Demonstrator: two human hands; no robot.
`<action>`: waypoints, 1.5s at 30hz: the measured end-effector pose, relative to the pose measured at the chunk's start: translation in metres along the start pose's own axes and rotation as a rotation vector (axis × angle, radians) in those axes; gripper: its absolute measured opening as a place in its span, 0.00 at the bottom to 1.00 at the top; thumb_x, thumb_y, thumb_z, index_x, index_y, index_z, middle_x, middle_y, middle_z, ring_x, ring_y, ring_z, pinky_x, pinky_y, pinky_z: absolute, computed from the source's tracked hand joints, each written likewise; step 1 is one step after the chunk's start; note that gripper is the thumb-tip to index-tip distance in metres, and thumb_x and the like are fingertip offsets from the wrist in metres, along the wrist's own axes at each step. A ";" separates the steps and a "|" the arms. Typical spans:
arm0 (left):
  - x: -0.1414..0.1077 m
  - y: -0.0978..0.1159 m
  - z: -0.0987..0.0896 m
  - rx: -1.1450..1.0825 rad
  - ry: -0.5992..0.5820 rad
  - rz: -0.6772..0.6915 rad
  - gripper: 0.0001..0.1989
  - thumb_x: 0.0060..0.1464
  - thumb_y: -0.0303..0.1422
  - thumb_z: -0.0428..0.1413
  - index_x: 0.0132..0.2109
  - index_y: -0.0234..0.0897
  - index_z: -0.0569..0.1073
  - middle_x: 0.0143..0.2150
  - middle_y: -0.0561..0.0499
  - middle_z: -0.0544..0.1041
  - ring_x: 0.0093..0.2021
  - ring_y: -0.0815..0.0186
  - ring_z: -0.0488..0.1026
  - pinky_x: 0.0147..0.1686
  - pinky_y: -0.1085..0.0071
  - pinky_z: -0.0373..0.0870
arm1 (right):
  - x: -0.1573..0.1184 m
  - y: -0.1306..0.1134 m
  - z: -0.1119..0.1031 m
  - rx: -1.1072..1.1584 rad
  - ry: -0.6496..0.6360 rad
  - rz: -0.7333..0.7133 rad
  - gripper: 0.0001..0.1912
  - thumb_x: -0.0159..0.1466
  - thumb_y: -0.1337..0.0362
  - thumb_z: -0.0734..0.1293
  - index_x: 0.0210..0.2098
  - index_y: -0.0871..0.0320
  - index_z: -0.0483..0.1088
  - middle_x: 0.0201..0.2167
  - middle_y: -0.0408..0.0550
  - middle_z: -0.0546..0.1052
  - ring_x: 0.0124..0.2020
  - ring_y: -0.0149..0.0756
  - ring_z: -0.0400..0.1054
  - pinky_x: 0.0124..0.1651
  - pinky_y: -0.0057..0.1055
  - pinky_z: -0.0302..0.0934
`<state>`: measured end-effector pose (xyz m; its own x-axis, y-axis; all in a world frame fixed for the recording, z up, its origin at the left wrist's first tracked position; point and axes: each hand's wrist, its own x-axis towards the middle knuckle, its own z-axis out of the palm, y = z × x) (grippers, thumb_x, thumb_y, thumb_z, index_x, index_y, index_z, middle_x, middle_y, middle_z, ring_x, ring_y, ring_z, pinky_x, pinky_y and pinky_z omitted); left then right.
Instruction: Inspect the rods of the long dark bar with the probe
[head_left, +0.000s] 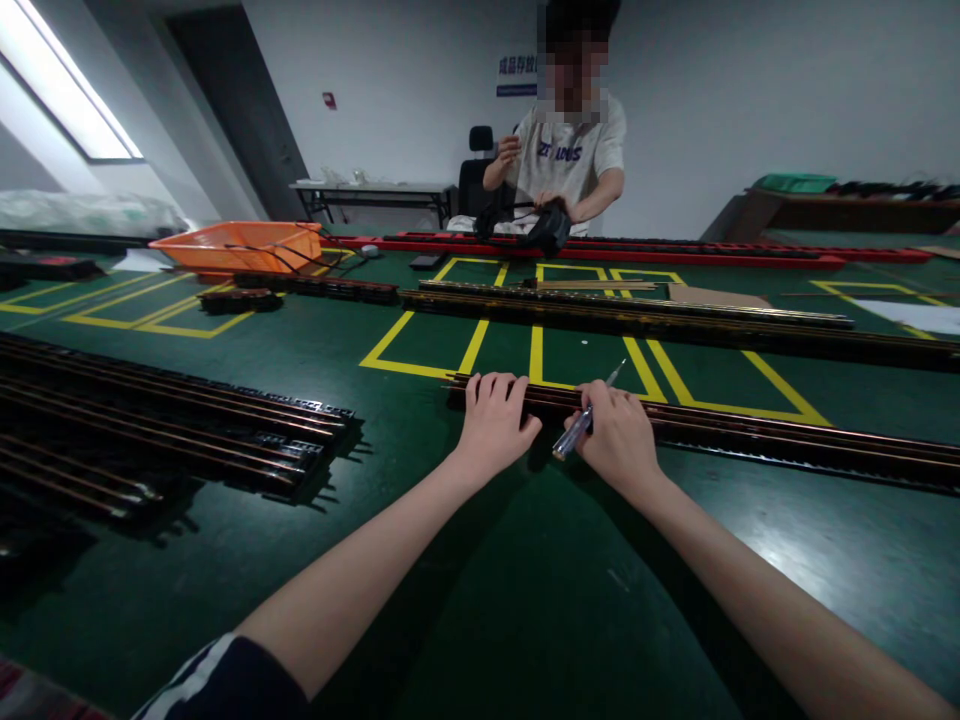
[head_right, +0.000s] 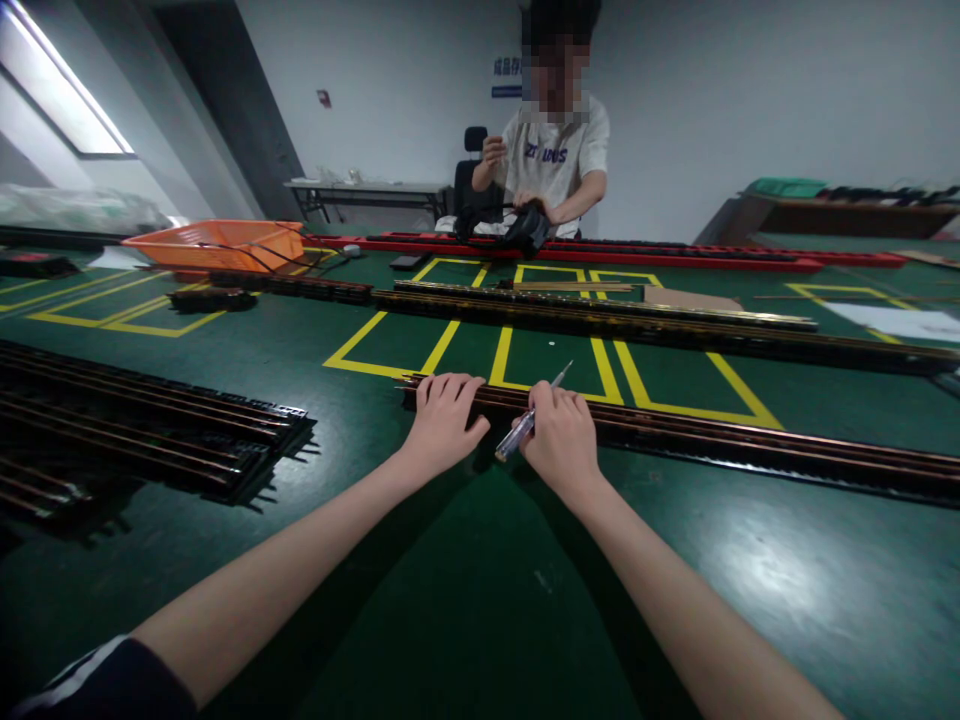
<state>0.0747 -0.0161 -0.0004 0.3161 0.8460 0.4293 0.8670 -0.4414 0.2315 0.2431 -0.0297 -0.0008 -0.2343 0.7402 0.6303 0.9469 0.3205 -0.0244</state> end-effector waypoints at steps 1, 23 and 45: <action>0.000 0.000 0.000 -0.001 0.000 0.001 0.20 0.56 0.36 0.48 0.53 0.33 0.65 0.52 0.43 0.69 0.54 0.55 0.62 0.59 0.51 0.51 | 0.000 0.000 0.000 -0.002 -0.004 0.000 0.04 0.55 0.68 0.59 0.32 0.59 0.59 0.26 0.53 0.71 0.30 0.45 0.67 0.36 0.36 0.56; 0.000 0.000 0.000 0.007 -0.004 0.016 0.19 0.55 0.36 0.48 0.53 0.35 0.65 0.52 0.44 0.69 0.55 0.56 0.61 0.59 0.52 0.50 | -0.002 0.004 0.001 0.086 0.002 -0.004 0.05 0.55 0.68 0.60 0.32 0.57 0.58 0.26 0.51 0.69 0.29 0.44 0.65 0.35 0.37 0.58; 0.000 -0.001 0.000 0.011 -0.014 0.005 0.20 0.56 0.36 0.47 0.53 0.33 0.65 0.53 0.42 0.68 0.57 0.54 0.59 0.60 0.51 0.49 | -0.003 0.007 -0.001 0.175 0.041 0.004 0.12 0.51 0.75 0.58 0.31 0.55 0.53 0.36 0.56 0.75 0.36 0.47 0.68 0.41 0.41 0.59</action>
<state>0.0734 -0.0158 -0.0006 0.3260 0.8480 0.4179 0.8695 -0.4425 0.2196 0.2506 -0.0302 -0.0020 -0.2178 0.7181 0.6610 0.8943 0.4181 -0.1596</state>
